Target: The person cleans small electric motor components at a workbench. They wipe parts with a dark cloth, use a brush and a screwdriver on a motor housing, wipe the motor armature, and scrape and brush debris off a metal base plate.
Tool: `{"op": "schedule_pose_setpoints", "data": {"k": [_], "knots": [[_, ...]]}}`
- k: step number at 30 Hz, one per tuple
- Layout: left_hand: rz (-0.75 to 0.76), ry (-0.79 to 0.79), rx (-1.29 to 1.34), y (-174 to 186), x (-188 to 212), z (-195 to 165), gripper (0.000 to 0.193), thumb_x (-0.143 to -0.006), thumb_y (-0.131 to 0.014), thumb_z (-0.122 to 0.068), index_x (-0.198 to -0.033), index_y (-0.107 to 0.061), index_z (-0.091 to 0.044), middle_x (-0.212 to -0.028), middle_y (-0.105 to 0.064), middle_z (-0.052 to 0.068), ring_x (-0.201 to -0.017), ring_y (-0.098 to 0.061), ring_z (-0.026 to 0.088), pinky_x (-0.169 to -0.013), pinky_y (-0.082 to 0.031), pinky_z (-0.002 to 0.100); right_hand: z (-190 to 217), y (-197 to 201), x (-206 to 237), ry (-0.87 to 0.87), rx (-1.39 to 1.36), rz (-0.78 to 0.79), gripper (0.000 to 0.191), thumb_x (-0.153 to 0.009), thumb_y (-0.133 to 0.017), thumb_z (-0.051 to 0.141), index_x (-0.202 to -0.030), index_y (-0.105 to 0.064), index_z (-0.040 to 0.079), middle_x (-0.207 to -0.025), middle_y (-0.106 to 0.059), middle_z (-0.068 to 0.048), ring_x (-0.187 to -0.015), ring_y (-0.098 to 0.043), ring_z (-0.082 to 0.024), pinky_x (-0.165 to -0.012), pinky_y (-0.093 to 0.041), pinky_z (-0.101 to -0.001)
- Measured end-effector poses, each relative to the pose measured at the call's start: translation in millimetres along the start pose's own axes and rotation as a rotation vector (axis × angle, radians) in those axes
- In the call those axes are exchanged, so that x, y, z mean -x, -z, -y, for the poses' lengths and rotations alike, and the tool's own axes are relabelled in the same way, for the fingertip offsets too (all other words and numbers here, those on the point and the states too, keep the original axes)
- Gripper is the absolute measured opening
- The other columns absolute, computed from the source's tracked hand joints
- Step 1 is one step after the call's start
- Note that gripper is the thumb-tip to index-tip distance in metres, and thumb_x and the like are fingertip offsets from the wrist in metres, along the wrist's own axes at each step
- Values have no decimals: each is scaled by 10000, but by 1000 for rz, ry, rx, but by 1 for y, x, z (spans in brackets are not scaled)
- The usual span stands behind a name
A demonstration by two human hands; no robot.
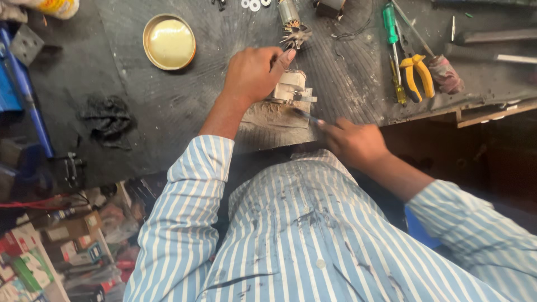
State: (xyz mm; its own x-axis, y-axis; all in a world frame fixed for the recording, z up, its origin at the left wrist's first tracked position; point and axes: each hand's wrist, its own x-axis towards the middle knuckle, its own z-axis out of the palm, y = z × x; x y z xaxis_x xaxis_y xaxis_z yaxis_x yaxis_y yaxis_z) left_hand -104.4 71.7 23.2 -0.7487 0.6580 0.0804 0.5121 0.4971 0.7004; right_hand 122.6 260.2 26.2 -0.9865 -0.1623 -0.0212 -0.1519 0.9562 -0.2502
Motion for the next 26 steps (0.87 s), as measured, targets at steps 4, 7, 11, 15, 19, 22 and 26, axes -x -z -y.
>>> {"op": "schedule_pose_setpoints", "data": {"k": [4,7,11,15,19,22,26], "knots": [[-35,16,0,-2,0,0,480,-1010,-585,-527,-848,-776,-118,-610,-664,100,-573,-644,344,-573,-488,480,16,-18,-23,53,-11,-31,277,-924,-658,200,-1188,-727,149,-832,-618,-50,-590,-652,-262,-493,-510,-415],[-85,-51,9,-2,-1,0,482,-1033,-588,-525,-869,-782,-115,-638,-673,94,-594,-655,332,-581,-496,471,3,-10,-13,107,-48,19,255,-938,-660,210,-1176,-732,152,-862,-635,-60,-574,-646,-275,-469,-503,-420],[-121,-36,-10,-3,-4,-1,471,-1012,-604,-524,-870,-788,-114,-607,-659,99,-564,-637,333,-565,-482,480,-27,12,5,168,-91,28,362,-887,-676,209,-1236,-717,124,-817,-623,-65,-584,-648,-268,-485,-521,-406],[-143,-10,-6,-10,-4,4,488,-1026,-598,-533,-865,-788,-113,-623,-666,90,-576,-643,323,-571,-484,478,-31,2,0,138,-55,37,344,-907,-703,207,-1247,-723,153,-807,-641,-54,-564,-636,-274,-475,-512,-416],[-187,-36,-25,-10,-8,7,515,-1020,-613,-561,-875,-796,-102,-615,-665,103,-590,-654,325,-590,-493,476,-11,-22,-40,191,-78,-140,241,-969,-718,221,-1203,-719,168,-852,-641,-49,-641,-651,-288,-531,-520,-419],[-196,-43,-9,-14,-9,10,516,-1038,-602,-532,-872,-774,-74,-677,-680,102,-616,-659,322,-588,-501,463,-13,-16,-38,190,-45,-130,294,-939,-704,182,-1230,-748,183,-816,-636,-49,-601,-646,-287,-500,-516,-421],[-263,-86,-22,-28,-12,3,494,-1020,-638,-511,-836,-786,-76,-651,-690,117,-604,-668,329,-572,-504,468,-29,5,-32,217,-37,-49,337,-916,-694,179,-1249,-745,191,-808,-631,-45,-600,-647,-282,-503,-517,-423]]}}
